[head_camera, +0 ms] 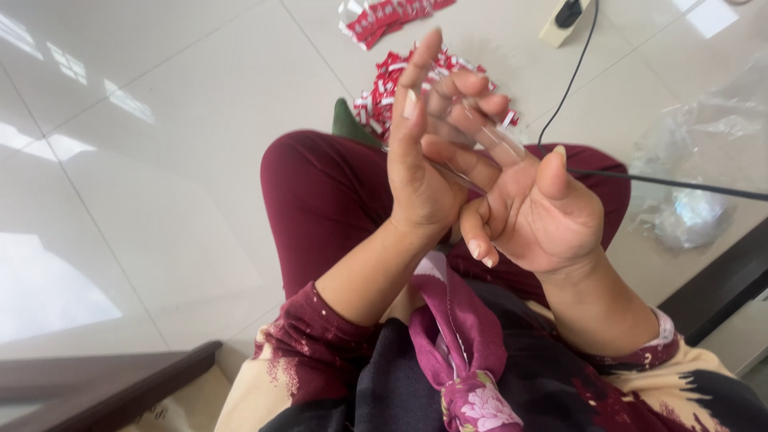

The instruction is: The person puts individual red packets into clear plastic bags by hand while sitting on the floor.

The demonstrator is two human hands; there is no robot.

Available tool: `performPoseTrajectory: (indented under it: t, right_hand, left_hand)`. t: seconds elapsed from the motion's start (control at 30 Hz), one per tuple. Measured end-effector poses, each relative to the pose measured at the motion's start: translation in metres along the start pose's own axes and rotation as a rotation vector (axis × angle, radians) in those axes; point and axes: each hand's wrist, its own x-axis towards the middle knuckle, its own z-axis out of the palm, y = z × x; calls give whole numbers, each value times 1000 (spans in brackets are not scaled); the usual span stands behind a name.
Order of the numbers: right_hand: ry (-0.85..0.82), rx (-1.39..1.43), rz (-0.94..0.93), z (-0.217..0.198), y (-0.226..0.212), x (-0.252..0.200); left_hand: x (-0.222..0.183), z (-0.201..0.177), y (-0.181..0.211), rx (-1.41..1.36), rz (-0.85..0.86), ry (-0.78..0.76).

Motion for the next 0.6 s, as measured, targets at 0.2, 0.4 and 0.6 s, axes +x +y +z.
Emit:
performPoseTrajectory:
  t: [0.2,0.4,0.6]
  right_hand:
    - [81,86,-37,-27,-18,9]
    - [137,104,-9,-53,-29,37]
    - [171,71,41,-72,-46,72]
  left_hand:
    - [25,-4,-22,47,-59,133]
    - [57,-24,-31,-24,-137,270]
    - [95,-38,-31,-6,-151,351]
